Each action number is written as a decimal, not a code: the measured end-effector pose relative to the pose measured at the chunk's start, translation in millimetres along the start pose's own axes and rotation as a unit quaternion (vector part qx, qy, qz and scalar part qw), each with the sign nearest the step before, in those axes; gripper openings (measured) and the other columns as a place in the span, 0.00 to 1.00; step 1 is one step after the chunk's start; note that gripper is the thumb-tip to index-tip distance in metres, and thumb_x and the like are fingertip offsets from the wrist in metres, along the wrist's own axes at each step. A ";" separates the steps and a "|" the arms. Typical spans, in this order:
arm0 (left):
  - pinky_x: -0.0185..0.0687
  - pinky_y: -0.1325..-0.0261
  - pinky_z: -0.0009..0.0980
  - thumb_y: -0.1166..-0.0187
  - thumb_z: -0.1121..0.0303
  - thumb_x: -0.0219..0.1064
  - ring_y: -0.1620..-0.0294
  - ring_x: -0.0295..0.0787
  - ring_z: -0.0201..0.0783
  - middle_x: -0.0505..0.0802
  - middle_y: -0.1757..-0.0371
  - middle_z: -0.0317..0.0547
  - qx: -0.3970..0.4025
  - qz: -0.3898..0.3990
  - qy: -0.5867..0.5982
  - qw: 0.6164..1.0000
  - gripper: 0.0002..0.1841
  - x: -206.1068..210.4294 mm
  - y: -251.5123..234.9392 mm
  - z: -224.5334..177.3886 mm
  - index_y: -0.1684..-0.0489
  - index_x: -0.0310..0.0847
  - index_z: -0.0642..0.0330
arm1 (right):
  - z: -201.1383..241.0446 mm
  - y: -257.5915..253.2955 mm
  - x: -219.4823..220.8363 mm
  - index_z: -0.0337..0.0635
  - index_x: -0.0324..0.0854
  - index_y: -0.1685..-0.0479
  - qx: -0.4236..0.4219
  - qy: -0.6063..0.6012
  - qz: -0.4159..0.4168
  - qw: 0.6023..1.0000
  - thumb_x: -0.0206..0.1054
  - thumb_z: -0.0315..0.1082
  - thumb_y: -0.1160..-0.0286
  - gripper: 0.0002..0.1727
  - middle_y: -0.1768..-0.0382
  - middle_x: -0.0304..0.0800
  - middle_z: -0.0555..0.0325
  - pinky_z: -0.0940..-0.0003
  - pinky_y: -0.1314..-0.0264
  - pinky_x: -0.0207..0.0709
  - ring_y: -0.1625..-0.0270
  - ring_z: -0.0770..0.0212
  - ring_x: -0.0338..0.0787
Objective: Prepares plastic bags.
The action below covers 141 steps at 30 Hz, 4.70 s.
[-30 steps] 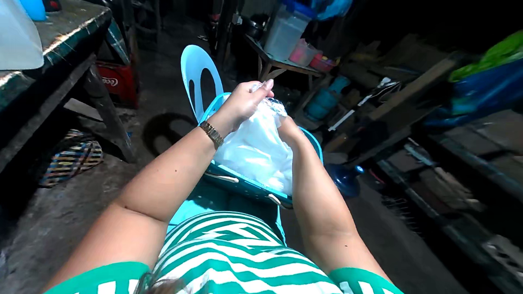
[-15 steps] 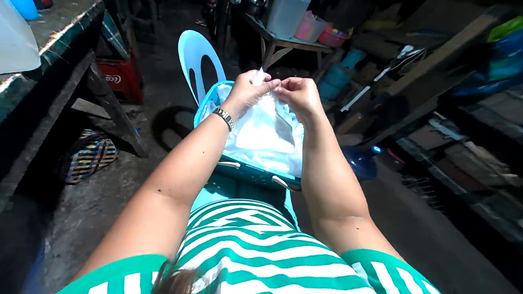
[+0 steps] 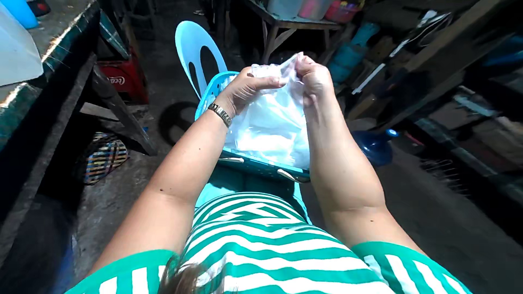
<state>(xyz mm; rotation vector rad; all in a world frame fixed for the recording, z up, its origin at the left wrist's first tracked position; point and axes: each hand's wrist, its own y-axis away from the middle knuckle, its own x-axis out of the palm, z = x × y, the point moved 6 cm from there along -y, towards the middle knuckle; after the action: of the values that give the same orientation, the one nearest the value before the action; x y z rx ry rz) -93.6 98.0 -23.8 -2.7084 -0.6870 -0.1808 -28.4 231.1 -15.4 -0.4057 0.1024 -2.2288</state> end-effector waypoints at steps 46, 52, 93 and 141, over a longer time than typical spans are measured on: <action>0.79 0.37 0.48 0.20 0.60 0.72 0.46 0.85 0.47 0.89 0.47 0.59 -0.100 -0.225 -0.319 0.915 0.21 -52.3 -14.3 14.5 0.43 0.83 0.71 | -39.4 -10.3 1.2 0.33 0.90 0.48 -0.005 0.571 0.208 0.795 0.69 0.30 0.20 0.11 0.51 0.92 0.38 0.39 0.41 0.82 0.51 0.43 0.92; 0.75 0.40 0.41 0.05 0.53 0.47 0.48 0.82 0.40 0.88 0.45 0.54 -0.079 -0.222 -0.284 0.929 0.26 -42.2 -9.6 6.2 0.40 0.82 0.69 | -89.4 -2.6 10.7 0.20 0.84 0.53 0.089 0.742 0.394 0.535 0.68 0.22 0.24 0.10 0.47 0.85 0.24 0.26 0.36 0.70 0.37 0.27 0.84; 0.90 0.52 0.27 0.21 0.76 0.70 0.62 0.91 0.28 0.93 0.63 0.38 0.070 -0.095 -0.045 0.992 0.07 -21.1 -4.2 -4.1 0.51 0.82 0.64 | 8.0 7.6 16.8 0.40 0.90 0.50 -0.179 0.336 0.073 0.922 0.62 0.35 0.13 0.12 0.62 0.92 0.63 0.74 0.51 0.78 0.63 0.77 0.84; 0.78 0.40 0.36 0.23 0.64 0.76 0.51 0.83 0.37 0.88 0.51 0.54 0.000 -0.275 -0.228 0.934 0.20 -54.6 -8.5 3.4 0.45 0.81 0.74 | -2.5 -7.2 1.6 0.36 0.88 0.38 -0.117 0.536 0.083 0.832 0.61 0.26 0.20 0.16 0.35 0.84 0.32 0.40 0.26 0.73 0.30 0.37 0.83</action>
<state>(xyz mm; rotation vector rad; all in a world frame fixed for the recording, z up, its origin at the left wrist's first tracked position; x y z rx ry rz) -145.4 82.2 -35.7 -2.4975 -1.5698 0.3302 -35.4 234.4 -15.8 0.7544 0.9650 -2.0070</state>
